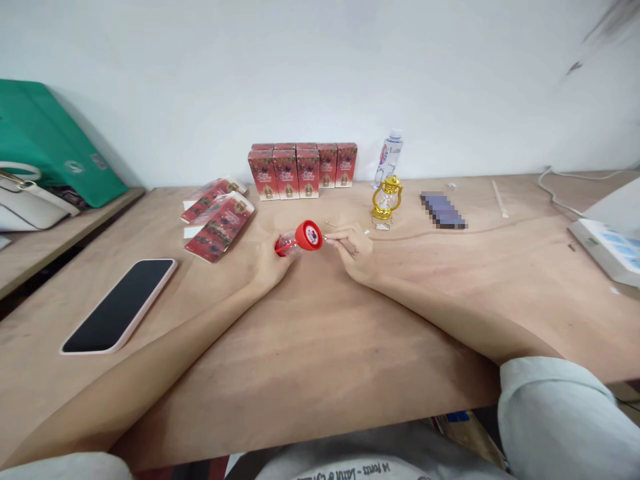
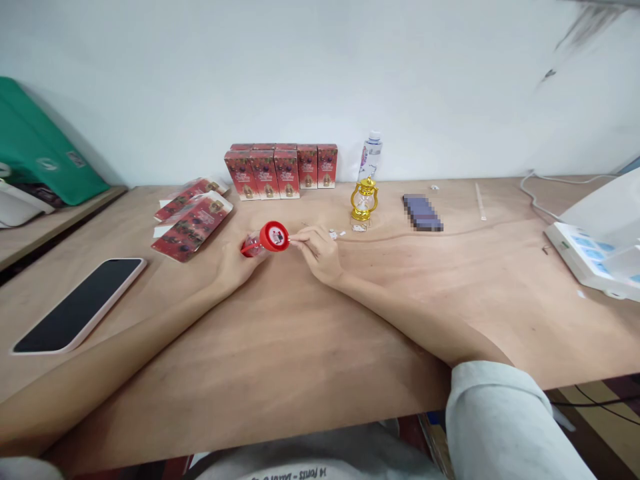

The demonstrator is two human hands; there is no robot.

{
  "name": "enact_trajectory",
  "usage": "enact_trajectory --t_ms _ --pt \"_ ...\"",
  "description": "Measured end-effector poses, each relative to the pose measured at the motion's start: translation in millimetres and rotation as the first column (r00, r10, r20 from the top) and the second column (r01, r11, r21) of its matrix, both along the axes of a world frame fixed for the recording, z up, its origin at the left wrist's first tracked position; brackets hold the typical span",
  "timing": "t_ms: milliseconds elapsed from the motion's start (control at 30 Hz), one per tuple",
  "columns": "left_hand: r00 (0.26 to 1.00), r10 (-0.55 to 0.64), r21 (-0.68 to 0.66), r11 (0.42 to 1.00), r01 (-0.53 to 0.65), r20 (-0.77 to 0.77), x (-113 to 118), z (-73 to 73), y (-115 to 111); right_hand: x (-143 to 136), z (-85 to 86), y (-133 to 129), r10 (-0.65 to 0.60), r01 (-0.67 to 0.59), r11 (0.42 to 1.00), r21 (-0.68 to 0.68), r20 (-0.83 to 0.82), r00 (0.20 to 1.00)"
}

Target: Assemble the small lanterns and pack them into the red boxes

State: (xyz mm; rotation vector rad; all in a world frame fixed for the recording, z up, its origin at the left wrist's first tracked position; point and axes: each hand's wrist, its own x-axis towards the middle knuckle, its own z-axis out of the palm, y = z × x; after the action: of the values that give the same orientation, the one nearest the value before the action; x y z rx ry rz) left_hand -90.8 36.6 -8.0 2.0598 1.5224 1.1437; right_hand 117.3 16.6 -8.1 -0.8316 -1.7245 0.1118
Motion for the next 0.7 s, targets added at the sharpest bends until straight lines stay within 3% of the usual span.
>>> enact_trajectory --t_ms 267,500,633,700 --pt "0.996 -0.084 0.021 0.996 0.085 -0.039 0.4 0.8 -2.3 -0.6 -2.1 -0.7 0.043 -0.044 0.999 0.004 0.106 0.993" --pt "0.996 -0.081 -0.01 0.997 0.08 -0.039 3.2 4.7 -4.7 -0.9 -0.7 -0.5 0.057 -0.068 0.995 0.076 0.13 0.99" --pt "0.995 -0.103 -0.006 0.995 0.103 -0.018 2.8 4.4 -4.3 -1.4 1.6 -4.5 0.083 -0.089 0.996 0.032 0.159 0.984" --pt "0.994 -0.106 0.007 0.994 0.107 -0.009 2.9 4.1 -3.9 -0.4 2.0 -3.5 0.043 -0.043 0.999 -0.008 0.112 0.993"
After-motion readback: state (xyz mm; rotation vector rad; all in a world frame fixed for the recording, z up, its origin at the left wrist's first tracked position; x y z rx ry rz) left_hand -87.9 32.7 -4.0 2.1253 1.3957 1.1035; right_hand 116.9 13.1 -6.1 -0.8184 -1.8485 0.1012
